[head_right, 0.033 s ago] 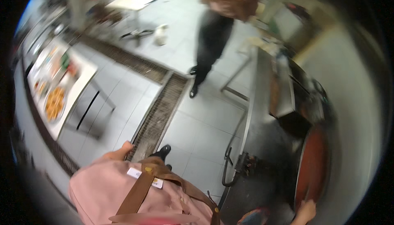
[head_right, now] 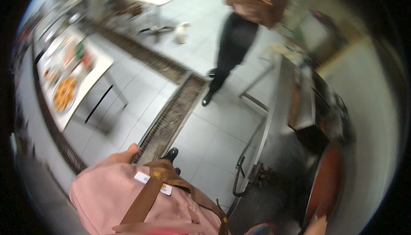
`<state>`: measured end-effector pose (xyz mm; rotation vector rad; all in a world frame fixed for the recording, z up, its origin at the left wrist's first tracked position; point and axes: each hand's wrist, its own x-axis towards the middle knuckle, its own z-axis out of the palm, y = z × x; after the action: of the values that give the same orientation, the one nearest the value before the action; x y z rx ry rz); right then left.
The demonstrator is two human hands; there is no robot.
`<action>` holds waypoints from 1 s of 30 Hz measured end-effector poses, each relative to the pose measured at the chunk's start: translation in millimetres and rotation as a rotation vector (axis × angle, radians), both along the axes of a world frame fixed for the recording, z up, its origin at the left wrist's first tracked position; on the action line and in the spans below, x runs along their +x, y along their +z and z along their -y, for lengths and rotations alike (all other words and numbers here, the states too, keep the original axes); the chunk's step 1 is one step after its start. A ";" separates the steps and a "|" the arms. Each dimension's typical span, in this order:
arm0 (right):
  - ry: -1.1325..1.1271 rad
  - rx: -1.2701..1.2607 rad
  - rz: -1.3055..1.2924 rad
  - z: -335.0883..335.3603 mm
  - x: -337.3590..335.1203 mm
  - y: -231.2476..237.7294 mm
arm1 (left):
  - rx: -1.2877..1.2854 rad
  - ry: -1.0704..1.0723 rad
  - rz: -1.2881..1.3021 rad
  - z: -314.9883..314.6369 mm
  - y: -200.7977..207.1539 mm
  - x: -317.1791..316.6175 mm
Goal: The person assembles small open-faced tapas by spooning a red sauce onto bread rounds, then topping them with chopped green vegetables and grated cheese. The person also stirs a large pan of red sauce on the stove and chops vegetables on a cutting board.
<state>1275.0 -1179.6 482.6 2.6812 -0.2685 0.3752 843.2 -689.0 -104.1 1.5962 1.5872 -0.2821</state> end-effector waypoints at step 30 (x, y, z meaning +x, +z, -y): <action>2.077 0.933 -0.860 -483.0 -556.9 -195.2 | 0.142 1.796 0.163 372.6 9.9 -574.3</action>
<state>718.0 -696.6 287.4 2.1866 3.1247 -0.5769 268.8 -1061.6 -94.2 -0.1729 2.2391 0.8905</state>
